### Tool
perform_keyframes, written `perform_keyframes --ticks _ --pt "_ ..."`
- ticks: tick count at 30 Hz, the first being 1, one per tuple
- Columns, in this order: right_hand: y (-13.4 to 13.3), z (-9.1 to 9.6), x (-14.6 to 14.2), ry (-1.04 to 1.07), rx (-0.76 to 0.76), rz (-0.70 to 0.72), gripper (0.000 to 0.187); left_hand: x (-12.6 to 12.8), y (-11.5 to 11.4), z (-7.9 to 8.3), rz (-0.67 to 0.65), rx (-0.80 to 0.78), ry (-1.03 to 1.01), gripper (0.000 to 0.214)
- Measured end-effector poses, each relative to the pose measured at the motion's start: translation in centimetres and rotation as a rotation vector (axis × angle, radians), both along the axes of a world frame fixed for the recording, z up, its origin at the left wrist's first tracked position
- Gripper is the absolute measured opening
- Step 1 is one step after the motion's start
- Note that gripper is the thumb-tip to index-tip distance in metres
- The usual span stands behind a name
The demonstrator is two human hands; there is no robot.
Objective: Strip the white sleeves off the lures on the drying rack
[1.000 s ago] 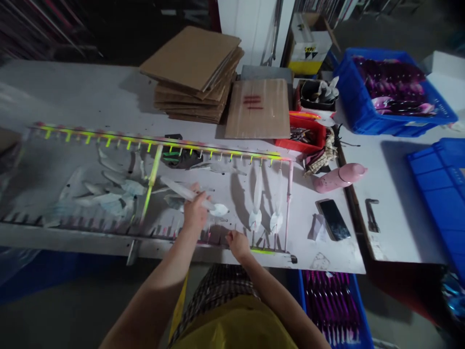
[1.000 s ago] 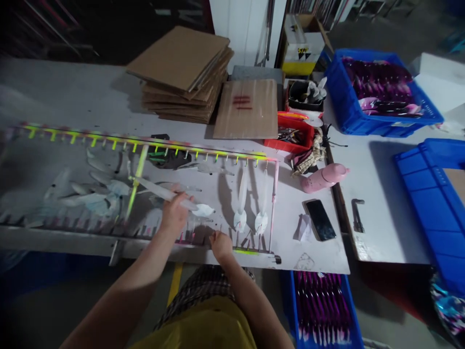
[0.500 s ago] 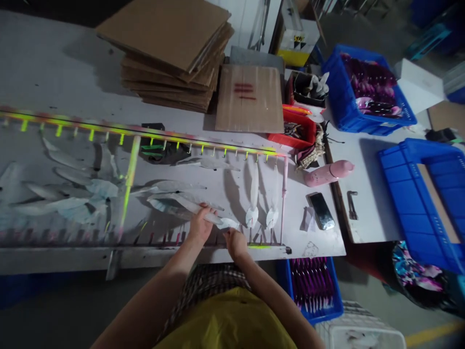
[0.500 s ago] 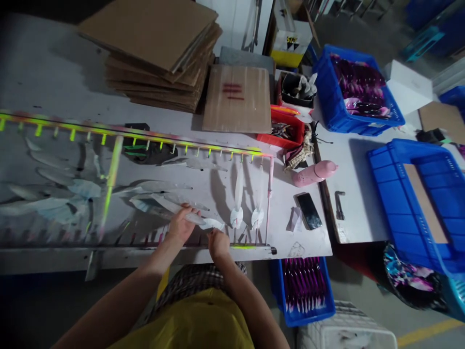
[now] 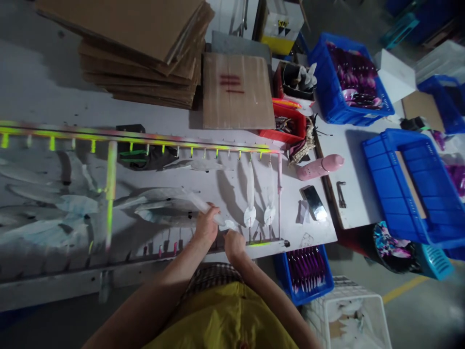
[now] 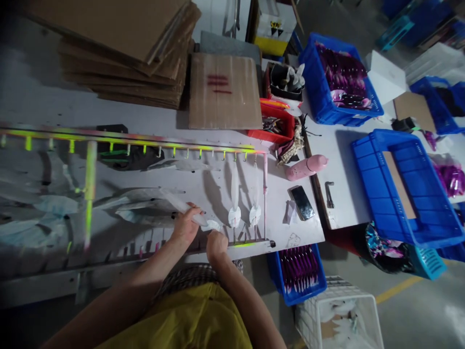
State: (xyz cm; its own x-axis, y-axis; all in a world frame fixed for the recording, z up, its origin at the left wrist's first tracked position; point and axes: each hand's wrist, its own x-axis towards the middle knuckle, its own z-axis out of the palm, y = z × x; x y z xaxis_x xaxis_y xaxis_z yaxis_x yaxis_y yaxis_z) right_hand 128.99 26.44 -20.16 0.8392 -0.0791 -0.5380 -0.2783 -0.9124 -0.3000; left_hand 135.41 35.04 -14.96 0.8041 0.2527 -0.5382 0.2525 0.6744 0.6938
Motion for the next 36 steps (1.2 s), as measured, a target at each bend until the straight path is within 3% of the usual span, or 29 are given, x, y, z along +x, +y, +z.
perform_keyframes --ticks 6,9,11,14,17,28,36 --pt "0.5 0.1 0.4 0.059 -0.072 0.03 0.021 1.7 -1.0 0.2 -0.209 0.123 0.005 0.023" --pt "0.1 -0.2 -0.1 0.047 -0.026 0.008 0.016 3.8 -1.7 -0.9 -0.407 0.221 0.005 0.017" --pt "-0.6 -0.7 -0.8 -0.038 0.046 -0.083 0.019 5.4 -2.0 -2.0 -0.474 0.253 0.006 0.014" --pt "-1.6 -1.6 -2.0 -0.21 0.227 -0.3 0.035 7.5 -2.0 -3.1 -0.497 0.247 0.032 0.013" --pt "-2.1 -2.4 -2.7 -0.278 0.393 -0.421 0.045 8.5 -1.8 -3.5 -0.506 0.225 0.051 0.011" --pt "-1.9 -1.8 -2.4 -0.283 0.462 -0.441 0.05 10.3 -3.8 -2.7 -0.634 0.203 0.052 0.009" --pt "-1.8 -1.9 -2.4 -0.247 0.437 -0.419 0.055 10.9 -3.4 -3.2 -0.732 0.193 -0.018 0.011"
